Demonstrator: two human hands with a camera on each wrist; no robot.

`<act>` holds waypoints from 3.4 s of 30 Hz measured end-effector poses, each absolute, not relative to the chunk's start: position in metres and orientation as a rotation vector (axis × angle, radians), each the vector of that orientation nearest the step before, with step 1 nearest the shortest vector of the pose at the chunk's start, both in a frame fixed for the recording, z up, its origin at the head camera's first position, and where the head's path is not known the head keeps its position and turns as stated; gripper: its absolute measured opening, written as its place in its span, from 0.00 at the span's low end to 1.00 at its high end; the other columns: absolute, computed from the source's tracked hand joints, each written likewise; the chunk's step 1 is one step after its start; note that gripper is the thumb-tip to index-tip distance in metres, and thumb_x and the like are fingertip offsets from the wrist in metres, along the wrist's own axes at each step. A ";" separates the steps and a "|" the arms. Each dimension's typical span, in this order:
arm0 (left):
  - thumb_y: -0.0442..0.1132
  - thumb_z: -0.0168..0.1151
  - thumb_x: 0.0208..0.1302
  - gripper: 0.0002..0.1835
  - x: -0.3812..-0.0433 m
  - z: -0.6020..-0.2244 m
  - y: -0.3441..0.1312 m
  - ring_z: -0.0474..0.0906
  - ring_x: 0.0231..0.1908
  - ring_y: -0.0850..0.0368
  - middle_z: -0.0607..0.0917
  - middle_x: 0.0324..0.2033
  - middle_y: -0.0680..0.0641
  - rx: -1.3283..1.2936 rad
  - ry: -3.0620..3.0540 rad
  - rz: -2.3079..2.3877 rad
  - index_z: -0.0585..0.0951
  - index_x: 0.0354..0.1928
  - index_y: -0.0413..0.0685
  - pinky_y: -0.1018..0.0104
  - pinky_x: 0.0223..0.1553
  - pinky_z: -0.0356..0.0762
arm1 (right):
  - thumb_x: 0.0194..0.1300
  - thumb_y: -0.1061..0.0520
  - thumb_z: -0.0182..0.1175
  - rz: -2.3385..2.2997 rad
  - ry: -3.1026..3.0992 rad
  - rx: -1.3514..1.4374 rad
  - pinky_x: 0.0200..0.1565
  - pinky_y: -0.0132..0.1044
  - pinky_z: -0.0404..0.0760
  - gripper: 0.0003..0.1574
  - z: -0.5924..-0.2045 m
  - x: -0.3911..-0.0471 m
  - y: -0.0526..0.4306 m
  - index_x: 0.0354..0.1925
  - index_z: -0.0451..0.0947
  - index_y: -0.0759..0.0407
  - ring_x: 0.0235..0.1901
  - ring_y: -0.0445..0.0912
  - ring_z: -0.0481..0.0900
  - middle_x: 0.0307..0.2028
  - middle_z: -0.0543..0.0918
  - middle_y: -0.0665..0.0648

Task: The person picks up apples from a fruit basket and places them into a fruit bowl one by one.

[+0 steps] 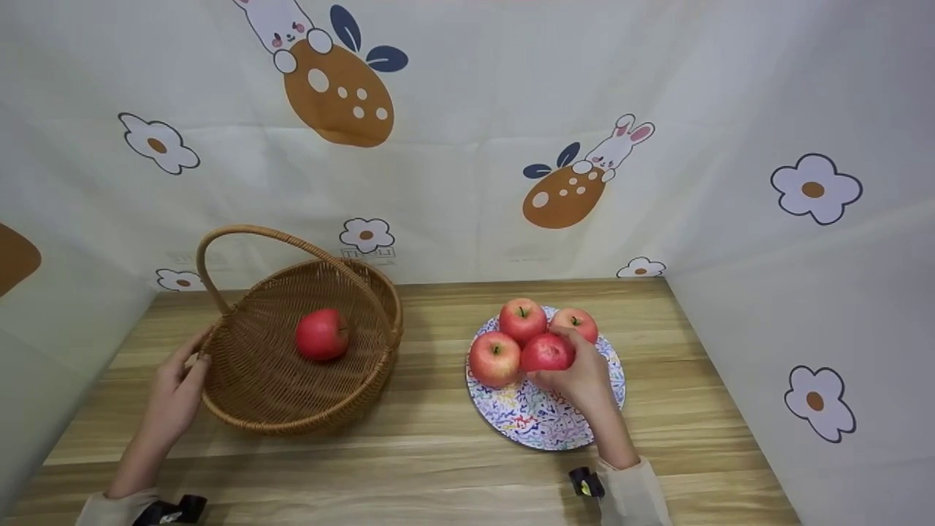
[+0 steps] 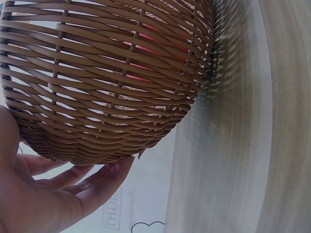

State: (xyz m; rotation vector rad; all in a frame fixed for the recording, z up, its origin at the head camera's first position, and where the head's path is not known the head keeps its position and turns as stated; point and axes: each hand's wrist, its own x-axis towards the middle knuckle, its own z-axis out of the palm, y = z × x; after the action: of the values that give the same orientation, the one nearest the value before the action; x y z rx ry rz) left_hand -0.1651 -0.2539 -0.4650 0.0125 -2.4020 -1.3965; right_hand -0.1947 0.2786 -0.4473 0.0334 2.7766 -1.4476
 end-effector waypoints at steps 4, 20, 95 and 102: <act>0.26 0.44 0.78 0.27 -0.165 -0.466 -0.254 0.73 0.65 0.28 0.68 0.72 0.23 -0.013 -2.391 -1.412 0.65 0.76 0.27 0.51 0.62 0.80 | 0.53 0.62 0.81 -1.431 2.773 0.048 0.62 0.65 0.79 0.55 -0.449 -0.195 0.278 0.74 0.66 0.70 0.65 0.73 0.71 0.68 0.70 0.81; 0.26 0.44 0.78 0.28 -0.165 -0.465 -0.255 0.76 0.63 0.29 0.68 0.72 0.24 0.018 -2.412 -1.423 0.64 0.77 0.28 0.52 0.60 0.82 | 0.52 0.62 0.81 -1.375 2.842 0.026 0.65 0.68 0.75 0.50 -0.461 -0.196 0.277 0.70 0.72 0.68 0.66 0.72 0.72 0.66 0.73 0.79; 0.27 0.45 0.77 0.27 -0.167 -0.468 -0.255 0.72 0.64 0.32 0.71 0.70 0.23 -0.001 -2.387 -1.384 0.66 0.75 0.27 0.81 0.54 0.71 | 0.64 0.66 0.74 -1.433 2.881 -0.153 0.58 0.57 0.84 0.38 -0.432 -0.182 0.274 0.68 0.73 0.75 0.58 0.69 0.81 0.62 0.79 0.78; 0.28 0.45 0.77 0.27 -0.166 -0.467 -0.255 0.75 0.60 0.32 0.71 0.68 0.22 0.008 -2.393 -1.380 0.66 0.75 0.27 0.81 0.51 0.71 | 0.64 0.65 0.74 -1.425 2.915 -0.150 0.51 0.43 0.86 0.36 -0.429 -0.179 0.270 0.67 0.75 0.73 0.55 0.67 0.83 0.62 0.81 0.76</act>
State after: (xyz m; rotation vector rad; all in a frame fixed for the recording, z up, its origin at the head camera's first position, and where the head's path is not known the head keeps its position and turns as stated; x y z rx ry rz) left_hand -0.1657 -0.2548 -0.4674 0.0083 -2.3932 -1.3800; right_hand -0.1792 0.2700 -0.4288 -0.1495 2.9148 -1.4250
